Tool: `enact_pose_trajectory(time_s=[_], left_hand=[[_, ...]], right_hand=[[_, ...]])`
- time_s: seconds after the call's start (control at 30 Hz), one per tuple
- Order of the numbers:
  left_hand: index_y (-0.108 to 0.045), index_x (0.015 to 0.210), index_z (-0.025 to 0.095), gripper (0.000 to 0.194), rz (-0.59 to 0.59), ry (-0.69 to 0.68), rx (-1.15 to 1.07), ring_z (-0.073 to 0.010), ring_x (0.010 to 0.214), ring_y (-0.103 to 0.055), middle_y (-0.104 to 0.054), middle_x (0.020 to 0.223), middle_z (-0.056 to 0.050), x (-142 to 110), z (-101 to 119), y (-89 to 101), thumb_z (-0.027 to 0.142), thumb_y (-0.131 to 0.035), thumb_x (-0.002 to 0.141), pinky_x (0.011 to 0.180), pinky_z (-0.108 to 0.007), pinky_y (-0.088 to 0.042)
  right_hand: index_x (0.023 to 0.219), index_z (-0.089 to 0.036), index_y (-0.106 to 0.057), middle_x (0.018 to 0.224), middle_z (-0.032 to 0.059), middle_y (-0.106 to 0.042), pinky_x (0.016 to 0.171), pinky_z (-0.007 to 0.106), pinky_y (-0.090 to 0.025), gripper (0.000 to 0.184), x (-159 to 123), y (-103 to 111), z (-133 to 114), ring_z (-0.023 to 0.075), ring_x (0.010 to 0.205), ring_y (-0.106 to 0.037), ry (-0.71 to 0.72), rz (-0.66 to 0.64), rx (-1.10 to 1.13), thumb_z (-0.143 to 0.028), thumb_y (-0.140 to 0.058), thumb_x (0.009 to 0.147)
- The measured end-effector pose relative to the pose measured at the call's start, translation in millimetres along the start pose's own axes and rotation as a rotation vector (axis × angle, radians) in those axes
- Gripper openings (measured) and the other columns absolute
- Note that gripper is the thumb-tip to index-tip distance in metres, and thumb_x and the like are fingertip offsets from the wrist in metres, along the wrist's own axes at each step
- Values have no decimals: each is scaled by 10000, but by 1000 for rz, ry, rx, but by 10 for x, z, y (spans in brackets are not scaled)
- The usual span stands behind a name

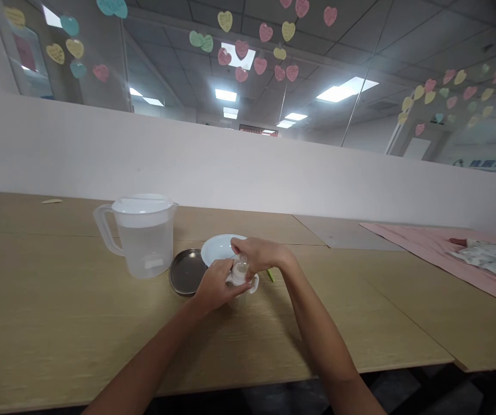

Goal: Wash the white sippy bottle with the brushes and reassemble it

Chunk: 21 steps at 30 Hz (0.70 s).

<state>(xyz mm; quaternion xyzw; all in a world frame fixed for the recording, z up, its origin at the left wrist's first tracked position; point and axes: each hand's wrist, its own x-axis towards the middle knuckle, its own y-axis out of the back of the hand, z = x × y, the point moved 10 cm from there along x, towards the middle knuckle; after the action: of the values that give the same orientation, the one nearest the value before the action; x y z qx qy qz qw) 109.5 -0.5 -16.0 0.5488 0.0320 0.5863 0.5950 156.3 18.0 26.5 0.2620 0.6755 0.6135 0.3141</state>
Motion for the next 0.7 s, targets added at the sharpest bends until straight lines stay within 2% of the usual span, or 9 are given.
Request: enact_pose_trajectory(time_s=[0.13, 0.47, 0.7], left_hand=[[-545, 768, 182, 430, -3, 34, -1, -179, 703, -535, -595, 730, -12, -2, -54, -27, 604, -533, 690, 627, -284, -389], [-537, 714, 184, 423, 54, -2, 17, -171, 684, -524, -584, 684, -8, -14, -56, -10, 605, -552, 673, 622, -280, -380], [-562, 810, 175, 476, 22, -56, 69, -218, 757, -546, -614, 785, -58, -29, -95, -43, 630, -541, 670, 699, -329, -408]], right_hand=[[922, -210, -385, 818, 3, -509, 485, 209, -270, 512, 15, -13, -5, 143, 677, -467, 10, 0, 1, -281, -716, 538], [943, -206, -393, 874, 38, -537, 469, 220, -286, 569, 23, -36, -19, 180, 721, -515, -52, -21, -15, -324, -746, 513], [996, -210, -414, 859, 24, -549, 491, 225, -319, 630, 30, -42, 17, 185, 733, -529, -29, -26, 49, -390, -760, 501]])
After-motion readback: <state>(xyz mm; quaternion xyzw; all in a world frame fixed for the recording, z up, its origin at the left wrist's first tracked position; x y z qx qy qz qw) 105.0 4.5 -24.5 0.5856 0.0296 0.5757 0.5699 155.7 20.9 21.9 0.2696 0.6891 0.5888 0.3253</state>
